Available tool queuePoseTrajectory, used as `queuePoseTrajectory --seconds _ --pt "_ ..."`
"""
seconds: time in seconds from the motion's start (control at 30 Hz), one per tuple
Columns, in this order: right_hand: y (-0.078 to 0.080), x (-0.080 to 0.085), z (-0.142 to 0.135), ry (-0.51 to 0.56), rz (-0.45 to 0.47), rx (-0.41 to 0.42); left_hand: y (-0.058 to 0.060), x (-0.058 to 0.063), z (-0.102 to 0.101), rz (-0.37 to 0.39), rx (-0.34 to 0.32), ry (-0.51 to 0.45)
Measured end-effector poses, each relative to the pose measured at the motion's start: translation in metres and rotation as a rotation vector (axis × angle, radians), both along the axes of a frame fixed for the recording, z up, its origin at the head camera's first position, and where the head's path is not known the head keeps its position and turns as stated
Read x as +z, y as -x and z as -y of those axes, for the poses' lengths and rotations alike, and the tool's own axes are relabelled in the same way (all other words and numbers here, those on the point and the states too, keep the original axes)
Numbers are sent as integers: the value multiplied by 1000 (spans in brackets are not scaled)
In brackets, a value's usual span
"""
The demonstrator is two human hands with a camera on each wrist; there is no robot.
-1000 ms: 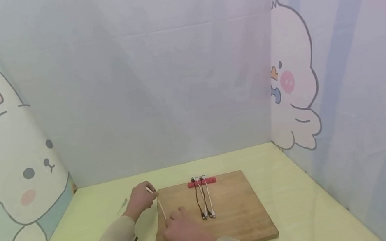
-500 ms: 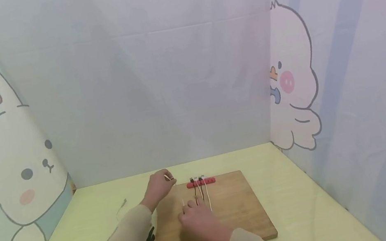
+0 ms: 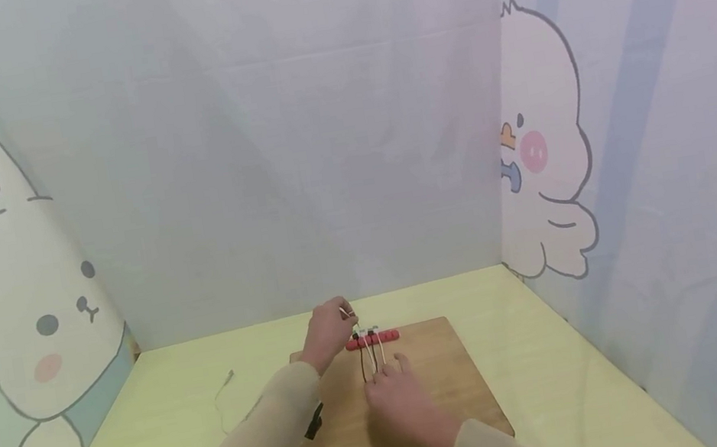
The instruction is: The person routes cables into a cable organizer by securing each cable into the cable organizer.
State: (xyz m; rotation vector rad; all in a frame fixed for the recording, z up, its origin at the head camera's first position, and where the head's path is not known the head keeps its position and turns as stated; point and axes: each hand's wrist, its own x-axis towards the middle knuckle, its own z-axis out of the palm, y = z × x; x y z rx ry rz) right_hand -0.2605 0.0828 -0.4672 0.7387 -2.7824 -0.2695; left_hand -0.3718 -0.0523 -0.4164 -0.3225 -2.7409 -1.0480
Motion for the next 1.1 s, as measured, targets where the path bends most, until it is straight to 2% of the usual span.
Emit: queuePoseTrajectory --seconds 0.13,0.33,0.6,0.77,0.93,1.1 --pt "1 -4 -11 52 53 -53 10 -9 -16 -4 17 -25" --pt "3 -12 -27 83 35 -62 23 -25 -38 26 16 0" --pt "4 -20 -35 99 21 -47 35 -45 -54 -32 48 197" --pt "6 -25 -38 77 33 -75 39 -58 -55 -52 57 279" --pt "8 -27 -40 74 24 -89 45 -67 -55 -111 109 364" --pt "8 -26 -40 87 29 -88 52 -73 -59 -134 104 423"
